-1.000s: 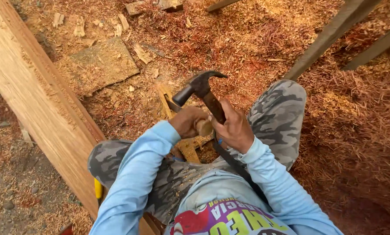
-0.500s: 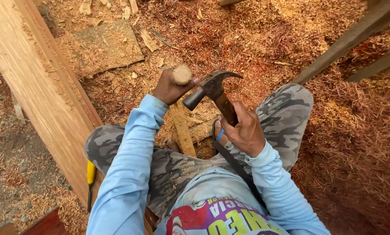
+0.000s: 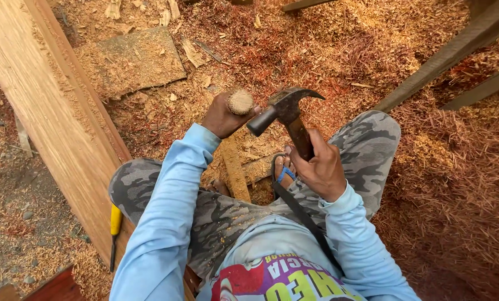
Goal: Use a hammer and chisel to carve and shape a piece of wood for a furniture frame.
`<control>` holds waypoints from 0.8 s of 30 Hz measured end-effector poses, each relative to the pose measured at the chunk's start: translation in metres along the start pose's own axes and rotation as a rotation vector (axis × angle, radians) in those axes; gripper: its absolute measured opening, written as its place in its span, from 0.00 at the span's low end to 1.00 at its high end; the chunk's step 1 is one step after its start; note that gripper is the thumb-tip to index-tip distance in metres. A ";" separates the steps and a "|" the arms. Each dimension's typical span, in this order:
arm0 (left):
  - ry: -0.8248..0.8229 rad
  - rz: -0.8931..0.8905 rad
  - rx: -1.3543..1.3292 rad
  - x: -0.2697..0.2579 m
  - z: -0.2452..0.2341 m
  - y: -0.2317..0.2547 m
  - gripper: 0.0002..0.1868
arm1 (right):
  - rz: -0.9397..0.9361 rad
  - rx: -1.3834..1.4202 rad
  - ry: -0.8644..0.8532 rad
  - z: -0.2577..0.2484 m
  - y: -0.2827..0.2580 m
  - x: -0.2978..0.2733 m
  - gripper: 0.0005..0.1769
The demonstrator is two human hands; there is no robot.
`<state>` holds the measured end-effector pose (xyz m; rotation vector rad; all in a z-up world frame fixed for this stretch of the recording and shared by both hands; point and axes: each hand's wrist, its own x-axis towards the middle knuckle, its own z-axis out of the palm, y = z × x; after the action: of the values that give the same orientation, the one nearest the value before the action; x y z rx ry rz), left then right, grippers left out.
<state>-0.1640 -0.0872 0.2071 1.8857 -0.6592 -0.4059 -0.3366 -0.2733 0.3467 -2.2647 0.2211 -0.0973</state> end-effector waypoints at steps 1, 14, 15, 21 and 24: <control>-0.002 0.005 0.010 0.000 0.001 0.000 0.18 | -0.027 -0.008 0.001 0.000 -0.001 0.001 0.15; -0.019 0.176 0.024 -0.002 0.006 -0.001 0.13 | -0.194 0.040 0.127 -0.004 -0.033 0.024 0.13; -0.020 0.178 0.025 -0.001 0.006 -0.004 0.13 | -0.194 0.040 0.129 0.007 -0.017 0.024 0.13; -0.040 0.217 0.078 -0.007 0.000 -0.015 0.17 | -0.032 -0.213 -0.224 0.020 -0.001 0.027 0.16; -0.002 0.339 0.144 -0.012 -0.001 -0.034 0.19 | -0.279 -0.142 -0.120 -0.007 -0.042 0.029 0.17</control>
<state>-0.1638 -0.0693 0.1764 1.8619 -1.0121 -0.1447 -0.3034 -0.2575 0.3834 -2.4217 -0.1577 -0.0939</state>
